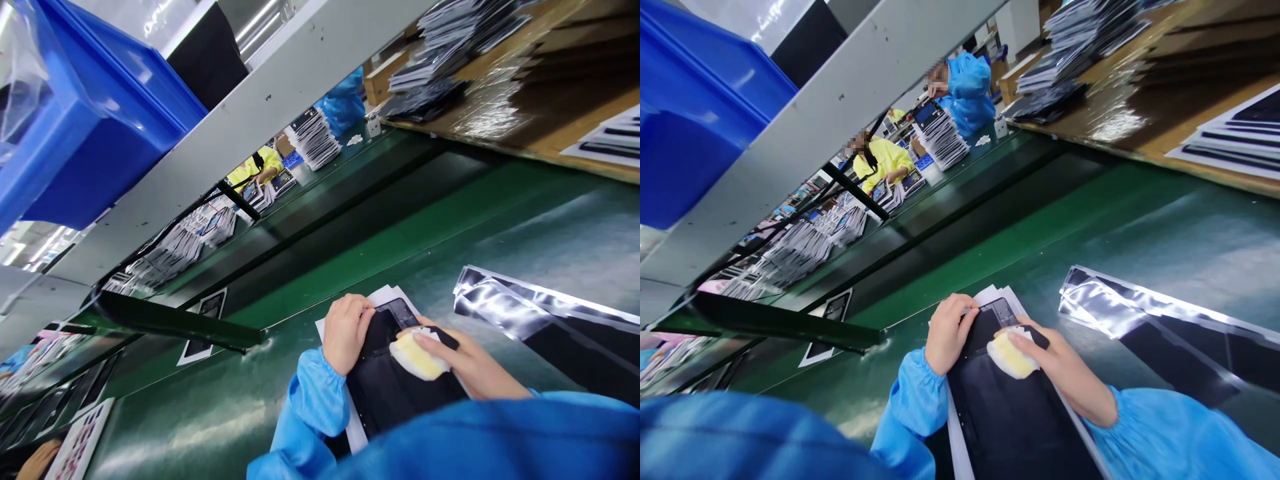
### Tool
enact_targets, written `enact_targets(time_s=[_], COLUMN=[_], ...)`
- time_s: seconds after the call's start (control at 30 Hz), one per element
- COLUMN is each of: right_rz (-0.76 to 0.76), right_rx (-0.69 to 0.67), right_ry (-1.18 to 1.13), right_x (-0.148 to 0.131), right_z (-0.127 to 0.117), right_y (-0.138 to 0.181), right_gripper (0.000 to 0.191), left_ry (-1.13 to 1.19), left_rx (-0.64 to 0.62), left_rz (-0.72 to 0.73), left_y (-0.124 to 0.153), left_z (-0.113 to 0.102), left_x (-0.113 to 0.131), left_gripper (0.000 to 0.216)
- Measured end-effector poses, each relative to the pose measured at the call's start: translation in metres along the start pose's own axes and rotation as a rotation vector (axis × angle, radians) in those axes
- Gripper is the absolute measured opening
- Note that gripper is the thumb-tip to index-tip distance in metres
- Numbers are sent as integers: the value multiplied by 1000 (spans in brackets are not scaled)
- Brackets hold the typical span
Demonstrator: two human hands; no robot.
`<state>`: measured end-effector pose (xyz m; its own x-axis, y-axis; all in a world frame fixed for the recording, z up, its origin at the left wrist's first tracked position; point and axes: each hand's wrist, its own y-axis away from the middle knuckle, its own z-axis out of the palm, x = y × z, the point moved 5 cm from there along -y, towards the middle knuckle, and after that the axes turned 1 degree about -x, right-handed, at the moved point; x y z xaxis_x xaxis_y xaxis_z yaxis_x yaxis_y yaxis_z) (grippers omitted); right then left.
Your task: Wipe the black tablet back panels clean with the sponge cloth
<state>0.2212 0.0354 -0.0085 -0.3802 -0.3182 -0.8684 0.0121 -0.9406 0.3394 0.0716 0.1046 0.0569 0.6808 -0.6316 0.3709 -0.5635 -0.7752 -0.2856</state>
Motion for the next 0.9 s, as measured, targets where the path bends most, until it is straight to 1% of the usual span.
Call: enact_targets(time_s=[0.13,0.2,0.3,0.4,0.47,0.5,0.57,0.6,0.63,0.67,0.73,0.77,0.83,0.9], right_rz=[109,151,164,125,91,77,44,30,13,-5,-23,-23,-23,-41], right_rx=[46,23,-15,-26,0,36,148,210,268,320,387,398,395,403], right_ry=[-191,-247,-251,-186,-131,-120,-155,-197,-245,-288,-333,-332,-302,-252], right_x=[4,5,7,8,7,5,-4,-9,-16,-22,-33,-37,-40,-36], right_z=[-2,-3,2,9,10,8,-3,-9,-15,-21,-27,-28,-28,-33], right_y=[-1,-1,1,5,7,7,6,5,3,2,-2,-3,-3,2], right_gripper=[31,28,29,26,24,24,24,24,24,24,22,23,28,38], left_ry=[8,12,13,32,-2,-36,-82,-65,-15,55,184,211,185,95], left_rx=[-7,-43,-73,-29,67,137,255,266,232,167,45,22,51,112], left_rz=[-66,-118,-183,-172,-128,-127,-177,-206,-221,-218,-188,-188,-227,-288], left_y=[8,10,11,11,13,15,25,31,37,42,50,52,49,38], left_z=[6,10,10,2,-8,-13,-20,-19,-14,-6,12,19,22,12], left_x=[-12,-19,-21,-16,-13,-13,-17,-19,-20,-19,-13,-12,-19,-44], left_gripper=[14,15,16,15,16,23,51,62,66,64,51,44,30,23])
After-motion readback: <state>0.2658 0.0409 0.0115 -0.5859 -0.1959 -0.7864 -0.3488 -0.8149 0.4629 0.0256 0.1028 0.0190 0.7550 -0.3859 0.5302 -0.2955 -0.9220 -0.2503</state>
